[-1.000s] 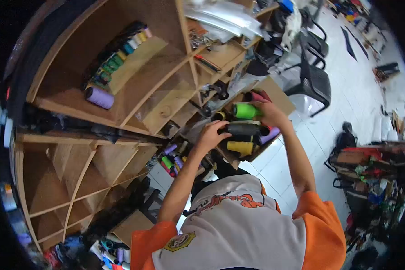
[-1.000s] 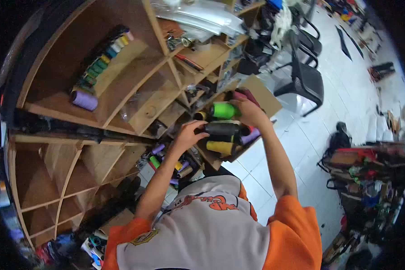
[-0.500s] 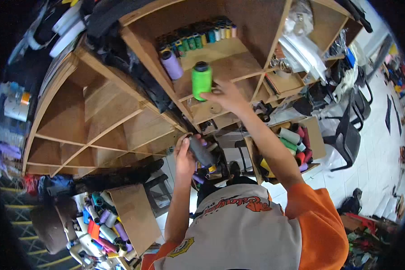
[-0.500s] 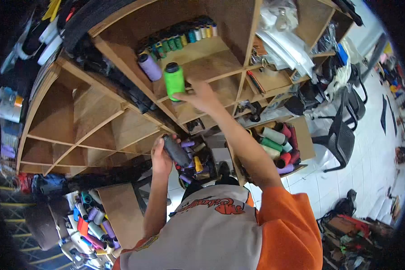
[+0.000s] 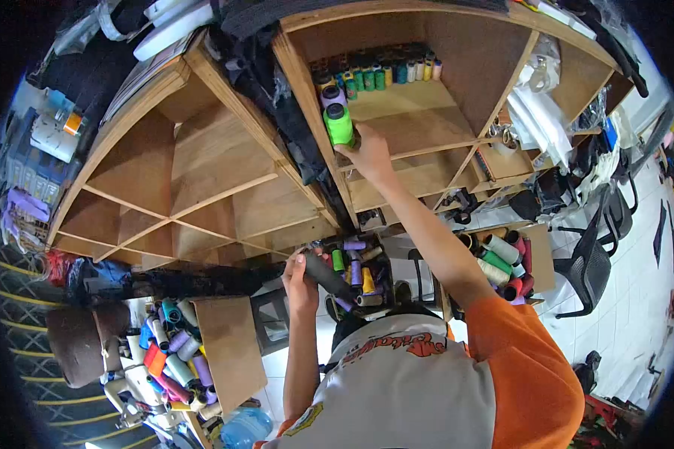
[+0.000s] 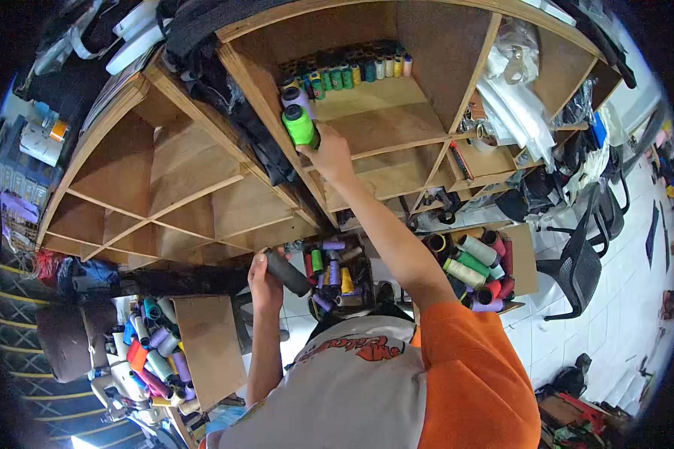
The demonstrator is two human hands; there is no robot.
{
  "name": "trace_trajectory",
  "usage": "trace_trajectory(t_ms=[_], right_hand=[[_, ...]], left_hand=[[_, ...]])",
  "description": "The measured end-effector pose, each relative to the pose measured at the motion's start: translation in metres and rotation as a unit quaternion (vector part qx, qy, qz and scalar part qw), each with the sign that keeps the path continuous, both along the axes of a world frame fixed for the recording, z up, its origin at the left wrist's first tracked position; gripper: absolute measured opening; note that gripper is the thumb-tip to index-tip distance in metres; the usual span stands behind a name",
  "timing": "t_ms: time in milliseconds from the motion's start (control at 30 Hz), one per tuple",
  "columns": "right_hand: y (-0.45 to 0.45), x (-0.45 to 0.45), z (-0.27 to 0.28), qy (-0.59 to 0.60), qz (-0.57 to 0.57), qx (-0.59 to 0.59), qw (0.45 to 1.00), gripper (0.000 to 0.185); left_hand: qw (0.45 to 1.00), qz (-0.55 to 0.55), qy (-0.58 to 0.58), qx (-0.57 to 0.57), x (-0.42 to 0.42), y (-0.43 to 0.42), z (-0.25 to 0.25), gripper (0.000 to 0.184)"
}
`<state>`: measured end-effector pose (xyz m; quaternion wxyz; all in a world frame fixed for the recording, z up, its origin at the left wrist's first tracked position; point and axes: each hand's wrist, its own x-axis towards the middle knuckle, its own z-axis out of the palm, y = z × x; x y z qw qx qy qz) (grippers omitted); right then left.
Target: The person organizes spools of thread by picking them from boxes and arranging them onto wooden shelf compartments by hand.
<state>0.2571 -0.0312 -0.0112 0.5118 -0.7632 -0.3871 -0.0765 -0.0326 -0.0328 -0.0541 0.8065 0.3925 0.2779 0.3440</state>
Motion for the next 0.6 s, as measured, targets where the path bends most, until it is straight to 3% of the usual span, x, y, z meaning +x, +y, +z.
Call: trace_trajectory(t_ms=[100, 200, 267, 367, 400, 433, 500, 600], right_hand=[[-0.001, 0.004, -0.013, 0.024, -0.012, 0.085, 0.996, 0.046], [-0.046, -0.02, 0.029, 0.204, 0.027, -0.002, 0.979, 0.046], [-0.074, -0.024, 0.028, 0.153, 0.156, -0.176, 0.96, 0.05], [-0.114, -0.061, 0.029, 0.133, 0.286, -0.262, 0.912, 0.055], [-0.118, -0.067, 0.005, 0.089, 0.294, -0.202, 0.93, 0.056], [-0.125, -0.073, 0.01, 0.128, 0.286, -0.211, 0.926, 0.055], [-0.133, -0.072, 0.023, 0.089, 0.262, -0.148, 0.949, 0.055], [-0.137, -0.054, 0.019, 0.099, 0.204, -0.126, 0.966, 0.049]], left_hand=[[1.0, -0.021, 0.013, 0.004, 0.013, 0.003, 0.004, 0.038], [0.998, -0.031, 0.023, 0.045, 0.033, 0.005, 0.018, 0.034], [0.992, -0.04, 0.041, 0.116, 0.048, 0.008, 0.028, 0.029], [0.987, -0.028, 0.04, 0.153, 0.074, 0.003, 0.052, 0.027], [0.983, -0.056, 0.033, 0.172, 0.081, 0.006, 0.05, 0.033], [0.979, -0.062, 0.041, 0.192, 0.09, 0.004, 0.054, 0.032], [0.968, -0.076, 0.056, 0.231, 0.106, -0.004, 0.064, 0.032], [0.961, -0.094, 0.032, 0.256, 0.122, -0.008, 0.066, 0.044]])
